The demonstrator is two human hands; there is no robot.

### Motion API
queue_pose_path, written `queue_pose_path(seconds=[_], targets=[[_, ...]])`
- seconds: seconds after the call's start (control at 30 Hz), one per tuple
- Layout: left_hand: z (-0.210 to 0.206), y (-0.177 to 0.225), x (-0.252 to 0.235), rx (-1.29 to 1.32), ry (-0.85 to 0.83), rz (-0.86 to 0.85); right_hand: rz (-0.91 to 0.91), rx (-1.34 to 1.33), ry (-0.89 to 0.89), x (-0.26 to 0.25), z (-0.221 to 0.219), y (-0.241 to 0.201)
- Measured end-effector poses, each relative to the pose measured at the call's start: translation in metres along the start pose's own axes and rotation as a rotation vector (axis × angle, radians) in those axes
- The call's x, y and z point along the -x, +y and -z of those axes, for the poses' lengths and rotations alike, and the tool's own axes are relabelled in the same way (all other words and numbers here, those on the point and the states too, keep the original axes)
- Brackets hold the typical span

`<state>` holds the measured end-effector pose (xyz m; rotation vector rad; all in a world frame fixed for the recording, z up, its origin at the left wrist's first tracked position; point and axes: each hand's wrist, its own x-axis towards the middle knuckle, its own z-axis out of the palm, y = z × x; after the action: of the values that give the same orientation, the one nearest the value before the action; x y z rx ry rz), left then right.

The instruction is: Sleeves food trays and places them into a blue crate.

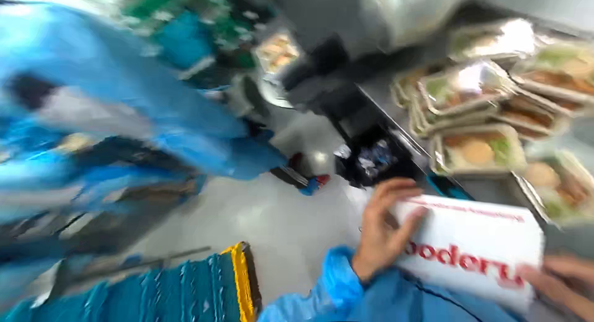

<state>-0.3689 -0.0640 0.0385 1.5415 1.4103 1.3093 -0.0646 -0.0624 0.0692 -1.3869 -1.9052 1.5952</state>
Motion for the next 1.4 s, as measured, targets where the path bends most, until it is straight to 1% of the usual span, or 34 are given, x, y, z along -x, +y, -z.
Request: queue_pose_path(seconds=[0.07, 0.13, 0.2, 0.23, 0.27, 0.37, 0.4, 0.47, 0.53, 0.6, 0.63, 0.67, 0.7, 0.77, 0.8, 0.83, 0.87, 0.9, 0.93, 0.97, 1.0, 1.03, 1.07, 1.13, 1.17, 1.23, 1.3, 1.4], targets=[[-0.003, -0.011, 0.000, -0.005, -0.095, -0.069, 0.023, -0.025, 0.056, 0.006, 0.001, -0.005], [-0.009, -0.016, -0.001, -0.012, -0.143, -0.128, 0.069, -0.189, 0.061, 0.014, -0.001, -0.010], [-0.016, -0.018, -0.003, -0.025, -0.214, -0.191, 0.023, -0.357, 0.027, 0.023, -0.004, -0.018], [-0.021, -0.018, -0.004, -0.069, -0.262, -0.239, -0.013, -0.417, 0.049, 0.027, -0.009, -0.018], [-0.025, -0.016, -0.007, -0.139, -0.325, -0.293, -0.050, -0.476, 0.112, 0.029, -0.019, -0.015], [-0.044, -0.007, -0.025, -0.401, -0.544, -0.487, -0.189, -0.651, 0.403, 0.029, -0.045, -0.003], [-0.053, -0.004, -0.032, -0.446, -0.606, -0.554, -0.196, -0.665, 0.471, 0.029, -0.047, 0.000], [-0.072, 0.004, -0.044, -0.417, -0.728, -0.654, -0.165, -0.599, 0.549, 0.033, -0.043, 0.006], [-0.092, 0.014, -0.054, -0.302, -0.829, -0.707, -0.116, -0.397, 0.663, 0.041, -0.035, 0.009], [-0.115, 0.021, -0.059, -0.204, -0.890, -0.769, -0.109, -0.148, 0.873, 0.051, -0.031, 0.018], [-0.129, 0.022, -0.060, -0.166, -0.925, -0.807, -0.118, -0.101, 0.964, 0.058, -0.032, 0.027], [-0.145, 0.021, -0.061, -0.137, -0.969, -0.856, -0.140, -0.105, 1.024, 0.065, -0.036, 0.038], [-0.162, 0.020, -0.063, -0.116, -1.019, -0.907, -0.166, -0.147, 1.037, 0.074, -0.042, 0.051], [-0.207, 0.016, -0.075, -0.140, -1.044, -1.013, -0.165, -0.346, 0.981, 0.087, -0.051, 0.082], [-0.232, 0.014, -0.085, -0.207, -1.051, -1.037, -0.161, -0.477, 0.977, 0.088, -0.057, 0.098], [-0.258, 0.011, -0.098, -0.327, -1.061, -1.005, -0.167, -0.586, 1.014, 0.086, -0.063, 0.113], [-0.288, 0.008, -0.119, -0.490, -1.083, -0.890, -0.188, -0.668, 1.084, 0.080, -0.064, 0.130], [-0.317, 0.006, -0.146, -0.696, -1.125, -0.676, -0.232, -0.743, 1.173, 0.075, -0.062, 0.148], [-0.340, 0.003, -0.173, -0.895, -1.157, -0.422, -0.279, -0.830, 1.264, 0.072, -0.059, 0.167], [-0.357, -0.006, -0.196, -1.045, -1.149, -0.222, -0.312, -0.924, 1.341, 0.070, -0.055, 0.186], [-0.369, -0.015, -0.210, -1.152, -1.148, -0.077, -0.335, -1.008, 1.397, 0.066, -0.050, 0.203], [-0.379, -0.027, -0.218, -1.234, -1.192, 0.003, -0.354, -1.070, 1.429, 0.060, -0.045, 0.219], [-0.385, -0.042, -0.220, -1.262, -1.246, 0.050, -0.386, -1.107, 1.430, 0.053, -0.041, 0.231], [-0.389, -0.066, -0.223, -1.169, -1.269, 0.134, -0.483, -1.128, 1.392, 0.038, -0.034, 0.249], [-0.387, -0.077, -0.224, -1.072, -1.262, 0.162, -0.518, -1.128, 1.396, 0.035, -0.032, 0.257], [-0.384, -0.095, -0.229, -0.749, -1.274, 0.211, -0.511, -1.145, 1.417, 0.035, -0.026, 0.265], [-0.376, -0.098, -0.220, -0.424, -1.285, 0.263, -0.495, -1.191, 1.436, 0.045, -0.026, 0.260], [-0.354, -0.088, -0.194, -0.066, -1.197, 0.337, -0.393, -1.325, 1.418, 0.067, -0.022, 0.243]])
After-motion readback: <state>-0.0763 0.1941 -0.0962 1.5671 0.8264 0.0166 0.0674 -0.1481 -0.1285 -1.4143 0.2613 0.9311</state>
